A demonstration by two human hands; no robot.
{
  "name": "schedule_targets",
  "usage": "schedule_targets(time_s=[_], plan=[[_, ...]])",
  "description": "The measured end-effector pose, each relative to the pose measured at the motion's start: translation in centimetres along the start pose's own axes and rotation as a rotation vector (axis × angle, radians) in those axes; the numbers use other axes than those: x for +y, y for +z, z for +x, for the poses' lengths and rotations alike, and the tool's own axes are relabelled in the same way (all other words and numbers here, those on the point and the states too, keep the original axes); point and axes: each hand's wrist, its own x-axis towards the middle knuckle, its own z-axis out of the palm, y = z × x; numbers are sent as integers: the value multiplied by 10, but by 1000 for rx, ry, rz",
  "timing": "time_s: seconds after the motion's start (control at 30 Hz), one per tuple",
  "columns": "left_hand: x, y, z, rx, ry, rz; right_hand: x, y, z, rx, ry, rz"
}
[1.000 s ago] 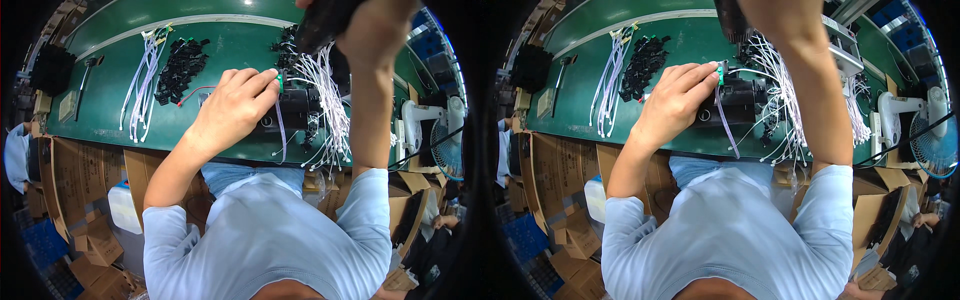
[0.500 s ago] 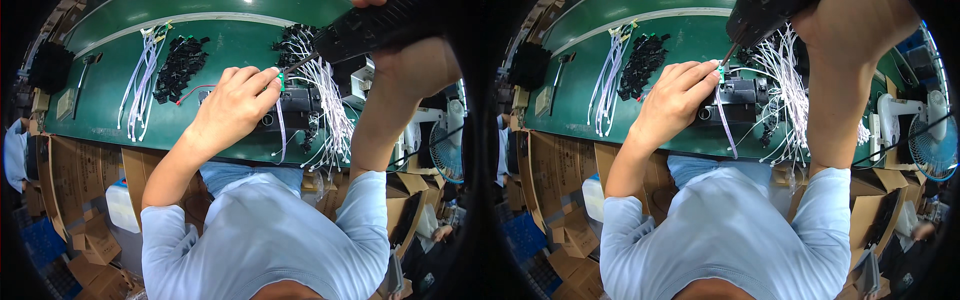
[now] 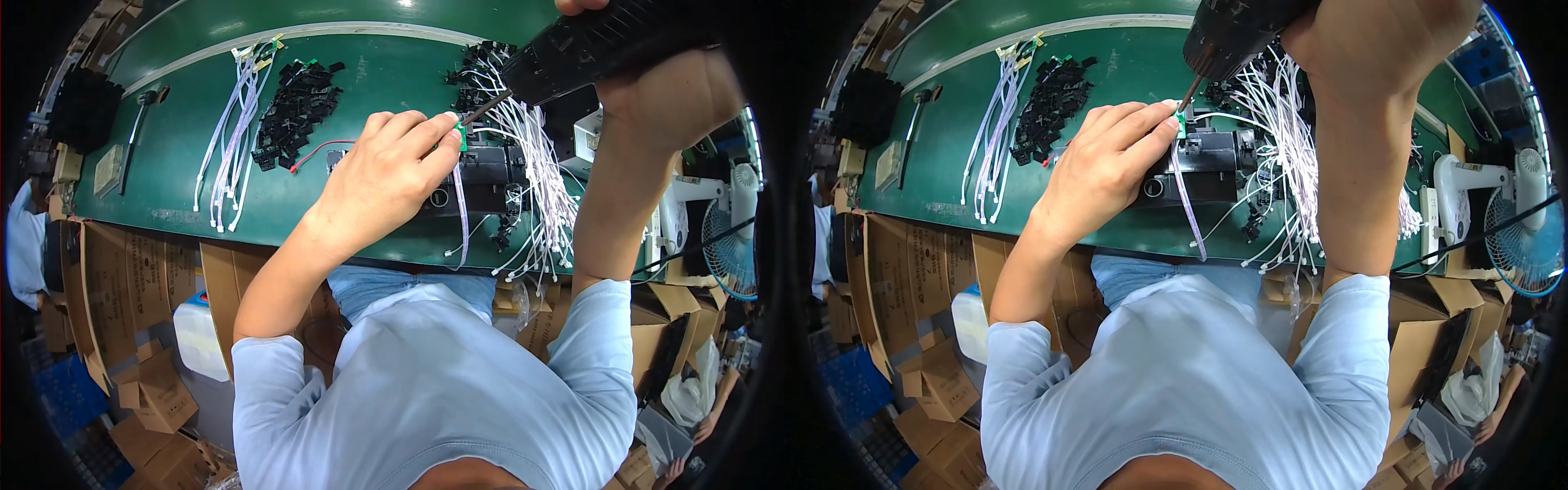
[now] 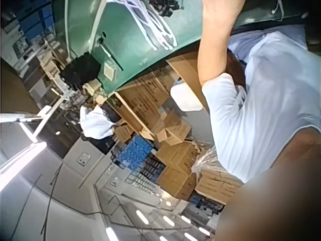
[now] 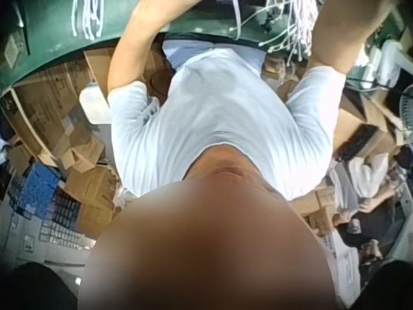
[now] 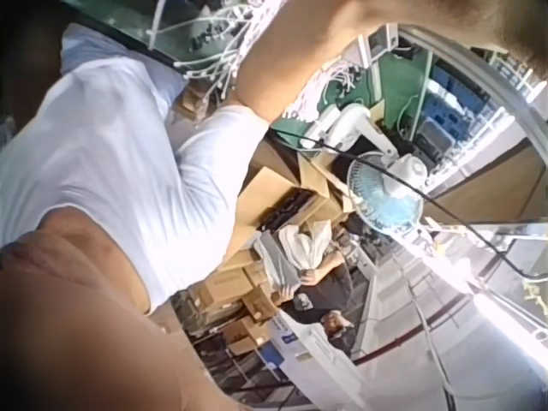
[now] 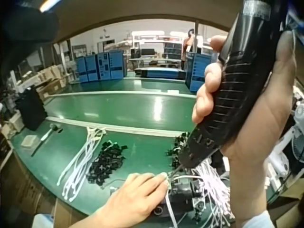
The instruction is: Assembling electronic units by connecting wire harnesses and using an electric screwdriver at a factory production line.
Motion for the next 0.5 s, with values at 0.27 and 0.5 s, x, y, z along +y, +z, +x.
schedule_targets(time_s=[0.27,0.5], plan=[[-5,5,0,35,68,71,10,-13,6,-209,-48,213],[-5,6,-1,55,85,87,-9,1,5,-8,66,-397]])
